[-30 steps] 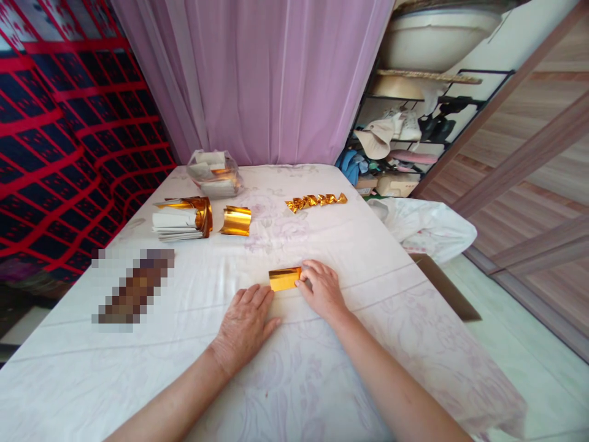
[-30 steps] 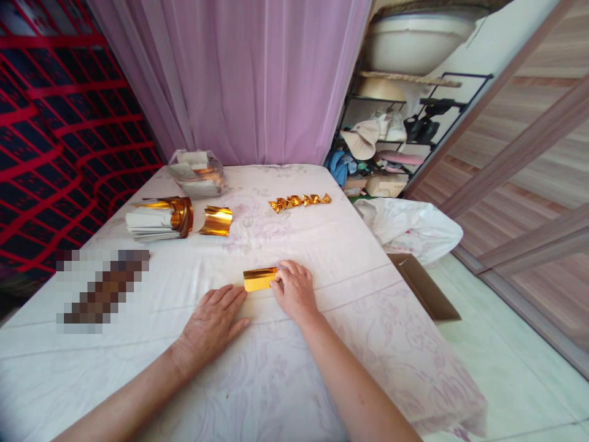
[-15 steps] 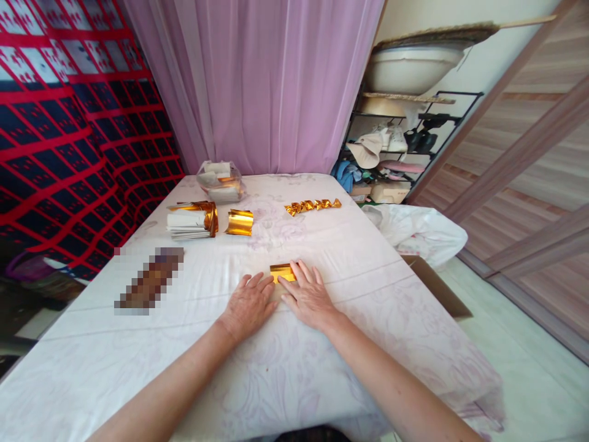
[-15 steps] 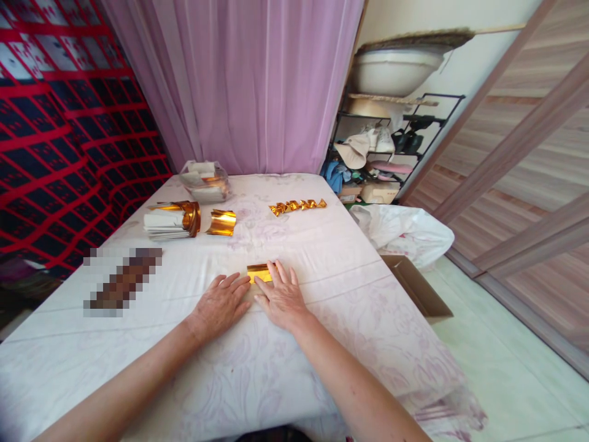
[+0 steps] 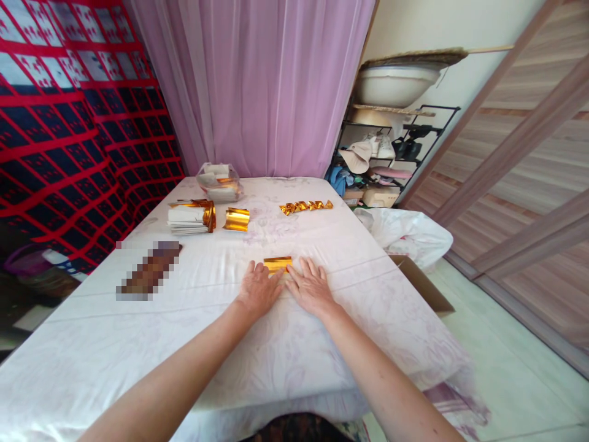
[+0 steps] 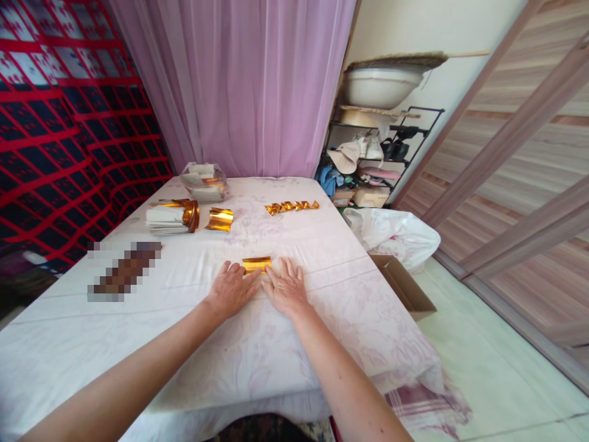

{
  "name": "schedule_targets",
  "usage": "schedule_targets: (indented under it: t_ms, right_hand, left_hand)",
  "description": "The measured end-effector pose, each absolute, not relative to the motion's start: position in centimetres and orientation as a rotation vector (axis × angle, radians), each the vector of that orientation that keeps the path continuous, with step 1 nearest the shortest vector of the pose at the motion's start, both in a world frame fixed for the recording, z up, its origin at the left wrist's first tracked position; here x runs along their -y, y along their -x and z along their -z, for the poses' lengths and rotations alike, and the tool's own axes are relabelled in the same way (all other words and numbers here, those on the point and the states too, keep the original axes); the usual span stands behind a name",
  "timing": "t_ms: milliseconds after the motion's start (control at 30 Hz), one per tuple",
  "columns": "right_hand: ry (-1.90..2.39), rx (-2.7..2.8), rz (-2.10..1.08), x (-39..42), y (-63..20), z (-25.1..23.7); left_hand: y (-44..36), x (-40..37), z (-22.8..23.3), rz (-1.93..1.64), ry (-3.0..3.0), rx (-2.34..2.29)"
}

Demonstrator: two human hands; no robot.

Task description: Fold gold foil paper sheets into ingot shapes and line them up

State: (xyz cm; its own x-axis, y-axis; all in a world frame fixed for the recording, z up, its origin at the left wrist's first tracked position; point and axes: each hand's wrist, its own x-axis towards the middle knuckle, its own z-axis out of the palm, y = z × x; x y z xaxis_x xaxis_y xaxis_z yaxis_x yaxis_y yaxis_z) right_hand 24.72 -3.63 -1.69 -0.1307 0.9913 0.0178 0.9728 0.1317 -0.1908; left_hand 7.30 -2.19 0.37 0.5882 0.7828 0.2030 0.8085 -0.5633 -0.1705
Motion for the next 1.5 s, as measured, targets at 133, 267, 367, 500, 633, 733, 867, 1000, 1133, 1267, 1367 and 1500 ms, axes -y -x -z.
schedule_targets:
  t_ms: [133,267,367,500,633,733,867,1000,1133,1267,1367,1500]
  right_hand:
    - [1.954,2.252,-0.183,3.7,-24.8,1.7]
    - [1.944,2.244,-0.155,3.8,-24.8,1.9]
    - [1.937,2.229,-0.128,3.8,-24.8,2.3]
    - [1.905,2.210,-0.085,3.8,-24.9,2.7]
    - [1.892,2.205,-0.069,3.8,-24.9,2.7]
    - [1.872,2.210,-0.045,3.9,-24.5,2.4]
    - [1.719,2.308,-0.080,4.0,-23.9,2.0]
    - [1.728,2.277,-0.092,4.3,-24.1,1.9]
    - [1.864,2.107,-0.010,4.6,-25.1,2.1]
    - [1.882,2.068,-0.001,4.7,-25.4,2.3]
    - [1.883,2.042,-0.010,4.6,-25.4,2.4]
    - [1.886,2.024,-0.029,4.6,-25.5,2.6]
  left_hand:
    - [-8.1,2.3,-0.2,0.148,2.548,1.347]
    - [-7.5,2.5,-0.2,0.142,2.566,1.331]
    - [-6.7,2.6,-0.5,0.128,2.594,1.308]
    - [-5.9,2.5,-0.7,0.126,2.635,1.278]
    - [-5.4,2.5,0.1,0.178,2.663,1.301]
    - [-5.1,2.5,0.9,0.233,2.667,1.342]
    - [-4.9,2.5,1.3,0.255,2.682,1.343]
    - [-4.8,2.4,1.1,0.247,2.698,1.350]
    - [-4.5,2.3,1.4,0.251,2.729,1.327]
    - [-4.0,2.2,1.9,0.289,2.752,1.289]
    - [-3.7,2.3,2.1,0.348,2.741,1.271]
    - [-3.6,2.5,2.1,0.451,2.684,1.275]
